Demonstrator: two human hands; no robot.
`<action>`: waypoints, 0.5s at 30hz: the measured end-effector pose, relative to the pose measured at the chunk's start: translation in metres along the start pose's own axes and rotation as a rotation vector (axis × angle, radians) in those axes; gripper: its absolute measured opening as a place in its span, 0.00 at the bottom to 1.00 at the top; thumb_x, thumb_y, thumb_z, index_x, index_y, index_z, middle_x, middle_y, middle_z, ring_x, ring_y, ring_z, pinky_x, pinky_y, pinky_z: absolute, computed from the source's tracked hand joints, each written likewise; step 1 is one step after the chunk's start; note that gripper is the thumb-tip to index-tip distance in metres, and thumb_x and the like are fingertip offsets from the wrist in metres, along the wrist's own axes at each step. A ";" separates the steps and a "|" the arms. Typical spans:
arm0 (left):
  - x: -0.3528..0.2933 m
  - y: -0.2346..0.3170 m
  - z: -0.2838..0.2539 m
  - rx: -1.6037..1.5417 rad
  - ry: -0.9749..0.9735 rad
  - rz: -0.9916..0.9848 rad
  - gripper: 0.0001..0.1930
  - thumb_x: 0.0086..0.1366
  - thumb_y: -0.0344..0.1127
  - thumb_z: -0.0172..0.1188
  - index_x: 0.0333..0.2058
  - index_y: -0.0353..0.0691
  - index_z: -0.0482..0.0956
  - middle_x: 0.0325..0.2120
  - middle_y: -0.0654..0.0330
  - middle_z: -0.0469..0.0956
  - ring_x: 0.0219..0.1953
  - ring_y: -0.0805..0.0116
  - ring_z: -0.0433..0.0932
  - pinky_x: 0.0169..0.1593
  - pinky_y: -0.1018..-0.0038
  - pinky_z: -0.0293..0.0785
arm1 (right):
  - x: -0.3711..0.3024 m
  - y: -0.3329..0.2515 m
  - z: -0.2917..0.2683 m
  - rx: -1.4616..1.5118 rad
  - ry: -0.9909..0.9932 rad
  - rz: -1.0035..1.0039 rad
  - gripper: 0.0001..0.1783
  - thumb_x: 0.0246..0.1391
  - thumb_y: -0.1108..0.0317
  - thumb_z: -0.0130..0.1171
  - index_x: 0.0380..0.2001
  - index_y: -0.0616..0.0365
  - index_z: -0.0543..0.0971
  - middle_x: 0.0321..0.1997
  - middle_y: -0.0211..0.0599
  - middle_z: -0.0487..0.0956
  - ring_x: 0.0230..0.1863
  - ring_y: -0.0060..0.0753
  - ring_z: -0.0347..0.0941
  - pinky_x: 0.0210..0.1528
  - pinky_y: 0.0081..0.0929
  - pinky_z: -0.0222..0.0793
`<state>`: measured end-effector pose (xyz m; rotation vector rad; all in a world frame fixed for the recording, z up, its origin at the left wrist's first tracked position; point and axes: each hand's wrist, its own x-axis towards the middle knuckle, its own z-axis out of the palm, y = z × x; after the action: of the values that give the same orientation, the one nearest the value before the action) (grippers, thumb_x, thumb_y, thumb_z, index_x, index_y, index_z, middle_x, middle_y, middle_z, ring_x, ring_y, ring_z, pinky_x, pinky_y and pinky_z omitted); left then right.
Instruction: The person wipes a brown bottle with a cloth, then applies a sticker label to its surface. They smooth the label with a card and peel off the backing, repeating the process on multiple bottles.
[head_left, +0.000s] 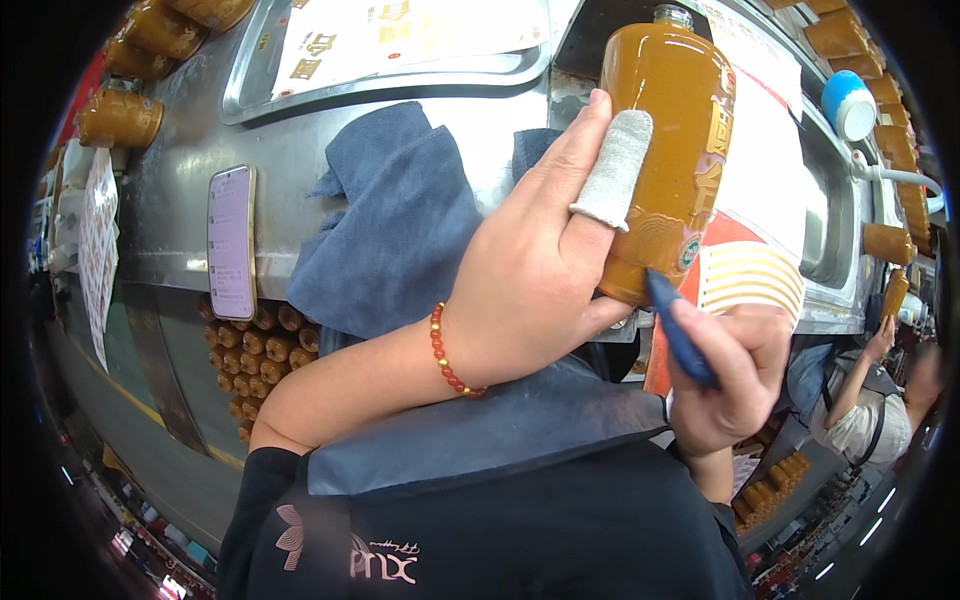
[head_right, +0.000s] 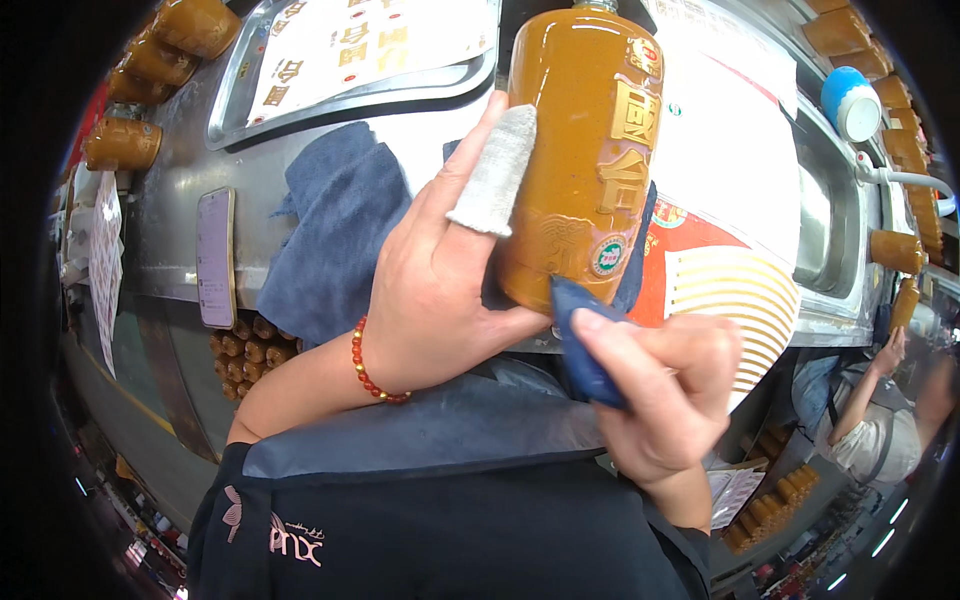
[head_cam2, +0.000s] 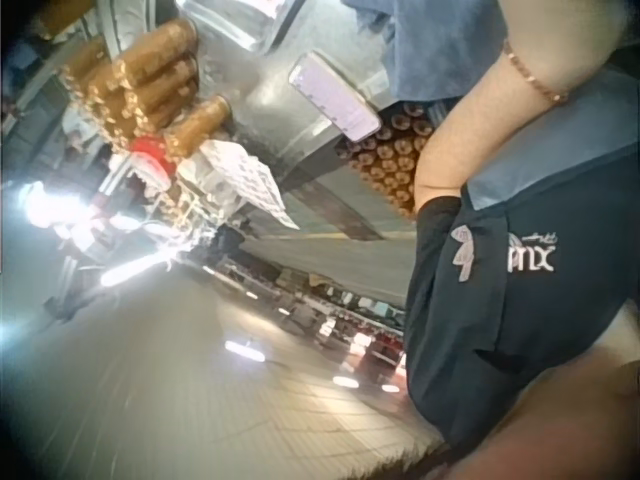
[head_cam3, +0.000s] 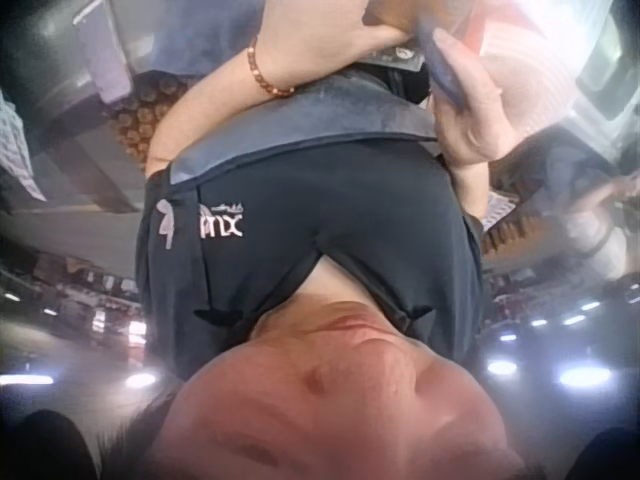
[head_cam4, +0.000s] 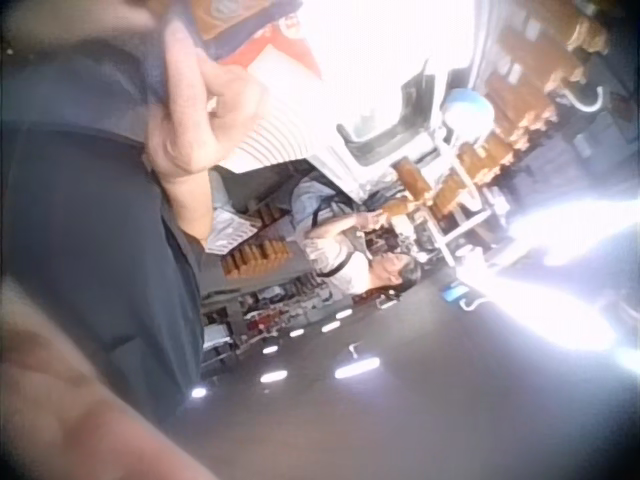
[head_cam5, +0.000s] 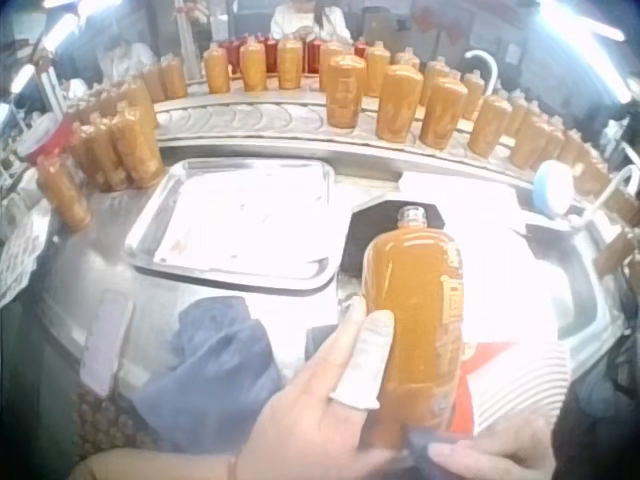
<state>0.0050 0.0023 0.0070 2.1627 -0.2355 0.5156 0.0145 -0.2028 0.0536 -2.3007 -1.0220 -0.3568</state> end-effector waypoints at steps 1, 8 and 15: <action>-0.001 -0.005 0.002 0.060 0.015 0.050 0.37 0.43 0.31 0.76 0.52 0.20 0.75 0.69 0.32 0.57 0.64 0.41 0.71 0.63 0.62 0.74 | 0.002 -0.001 0.001 0.026 -0.046 -0.055 0.30 0.25 0.72 0.69 0.42 0.56 0.88 0.31 0.28 0.72 0.31 0.32 0.66 0.33 0.29 0.62; -0.005 -0.004 0.003 0.024 0.018 0.013 0.36 0.42 0.32 0.76 0.50 0.19 0.76 0.68 0.31 0.58 0.64 0.40 0.71 0.62 0.62 0.74 | 0.019 0.000 -0.004 -0.071 -0.080 -0.121 0.28 0.29 0.73 0.69 0.43 0.55 0.89 0.31 0.28 0.71 0.31 0.32 0.67 0.32 0.28 0.63; -0.005 -0.007 0.003 -0.050 0.073 0.014 0.49 0.44 0.35 0.80 0.65 0.30 0.67 0.70 0.41 0.61 0.62 0.44 0.74 0.61 0.63 0.74 | 0.039 0.007 -0.010 -0.097 -0.106 -0.162 0.27 0.30 0.75 0.68 0.43 0.56 0.88 0.32 0.31 0.73 0.31 0.33 0.69 0.33 0.29 0.66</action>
<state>0.0040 0.0038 -0.0023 2.0905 -0.2209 0.5899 0.0457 -0.1895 0.0766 -2.3506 -1.2744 -0.3594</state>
